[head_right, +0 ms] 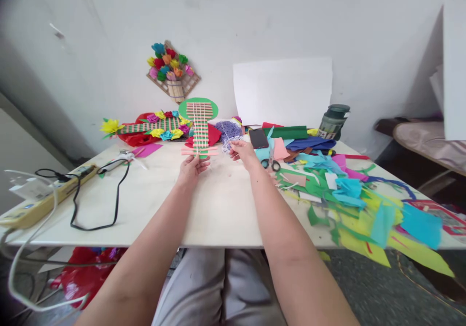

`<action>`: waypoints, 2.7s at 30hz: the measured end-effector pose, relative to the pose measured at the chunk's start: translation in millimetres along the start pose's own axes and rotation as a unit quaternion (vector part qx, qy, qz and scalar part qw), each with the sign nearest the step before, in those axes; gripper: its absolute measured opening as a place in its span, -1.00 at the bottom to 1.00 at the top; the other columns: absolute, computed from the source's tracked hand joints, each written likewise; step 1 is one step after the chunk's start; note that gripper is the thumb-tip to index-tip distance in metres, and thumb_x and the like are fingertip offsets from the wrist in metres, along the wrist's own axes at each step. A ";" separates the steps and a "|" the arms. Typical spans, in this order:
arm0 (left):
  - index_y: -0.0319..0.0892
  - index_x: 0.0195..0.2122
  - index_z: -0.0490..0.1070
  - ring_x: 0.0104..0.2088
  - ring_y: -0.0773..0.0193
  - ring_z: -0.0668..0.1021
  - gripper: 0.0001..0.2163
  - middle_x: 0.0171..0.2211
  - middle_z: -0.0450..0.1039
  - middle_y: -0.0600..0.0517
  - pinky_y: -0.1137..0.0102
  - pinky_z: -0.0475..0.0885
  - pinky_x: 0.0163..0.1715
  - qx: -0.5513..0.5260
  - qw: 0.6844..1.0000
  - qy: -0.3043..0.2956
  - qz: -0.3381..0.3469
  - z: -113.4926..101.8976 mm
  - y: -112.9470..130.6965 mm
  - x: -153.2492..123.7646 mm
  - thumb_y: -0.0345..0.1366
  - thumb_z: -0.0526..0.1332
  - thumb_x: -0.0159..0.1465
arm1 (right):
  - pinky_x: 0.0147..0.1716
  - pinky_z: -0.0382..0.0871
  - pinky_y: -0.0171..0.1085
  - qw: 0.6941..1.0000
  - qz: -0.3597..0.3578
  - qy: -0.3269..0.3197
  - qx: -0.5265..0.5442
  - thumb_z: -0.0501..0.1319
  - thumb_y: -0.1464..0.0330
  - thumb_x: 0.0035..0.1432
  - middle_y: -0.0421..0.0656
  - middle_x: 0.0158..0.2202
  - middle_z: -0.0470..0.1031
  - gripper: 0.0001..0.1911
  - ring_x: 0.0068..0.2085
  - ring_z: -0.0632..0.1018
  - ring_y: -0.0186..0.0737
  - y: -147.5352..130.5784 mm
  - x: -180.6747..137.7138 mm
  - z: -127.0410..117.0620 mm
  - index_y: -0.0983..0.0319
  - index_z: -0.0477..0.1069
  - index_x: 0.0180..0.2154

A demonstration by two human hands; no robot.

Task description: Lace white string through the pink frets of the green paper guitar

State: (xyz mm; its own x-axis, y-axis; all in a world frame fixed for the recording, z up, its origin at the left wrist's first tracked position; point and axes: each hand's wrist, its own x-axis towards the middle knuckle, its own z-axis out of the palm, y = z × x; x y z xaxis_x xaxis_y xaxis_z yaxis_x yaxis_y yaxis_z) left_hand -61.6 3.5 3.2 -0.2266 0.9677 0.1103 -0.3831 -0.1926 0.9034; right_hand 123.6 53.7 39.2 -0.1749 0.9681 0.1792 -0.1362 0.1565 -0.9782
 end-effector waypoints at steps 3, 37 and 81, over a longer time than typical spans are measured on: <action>-0.28 -0.26 0.34 -0.53 0.36 0.54 -0.85 -0.41 0.52 -0.07 0.52 0.40 -0.57 -0.005 1.000 0.003 -0.001 -3.7 -1.7 -3.6 -0.31 0.11 0.20 | -0.73 0.22 -0.44 0.998 -0.002 -0.054 0.013 0.26 0.35 -0.13 -0.31 -0.69 0.34 -0.82 -0.69 0.32 -0.46 7.2 -10.0 5.4 0.30 0.38 -0.41; -0.24 -0.29 0.28 -0.58 0.46 0.47 -0.91 -0.41 0.51 -0.06 0.59 0.26 -0.62 -0.087 0.994 0.051 0.047 -7.2 3.5 -5.3 -0.34 0.09 0.22 | -0.77 -0.18 -0.45 0.984 -0.009 -0.117 -0.136 0.33 0.29 -0.29 -0.41 -0.83 0.07 -0.69 -0.77 0.05 -0.57 10.1 -22.2 5.3 0.26 0.20 -0.67; -0.17 -0.45 0.08 -0.77 0.58 0.01 -0.87 -0.41 0.50 -0.01 0.59 -0.12 -0.80 -0.127 0.985 0.092 0.066 2.8 17.6 -10.2 -0.37 0.05 0.22 | -0.79 0.17 -0.45 0.990 0.098 -0.059 0.082 0.06 0.36 0.11 -0.27 -0.75 0.31 -0.75 -0.76 0.26 -0.47 30.9 -36.8 80.0 0.31 0.30 -0.57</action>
State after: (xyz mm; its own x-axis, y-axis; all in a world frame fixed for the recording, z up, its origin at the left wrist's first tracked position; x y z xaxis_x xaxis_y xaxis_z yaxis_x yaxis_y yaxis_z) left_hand -63.5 -9.3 19.2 -0.4387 0.8902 0.1228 -0.5453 -0.3723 0.7510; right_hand 47.7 7.3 10.8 -0.3249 0.9457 0.0091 -0.2436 -0.0744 -0.9670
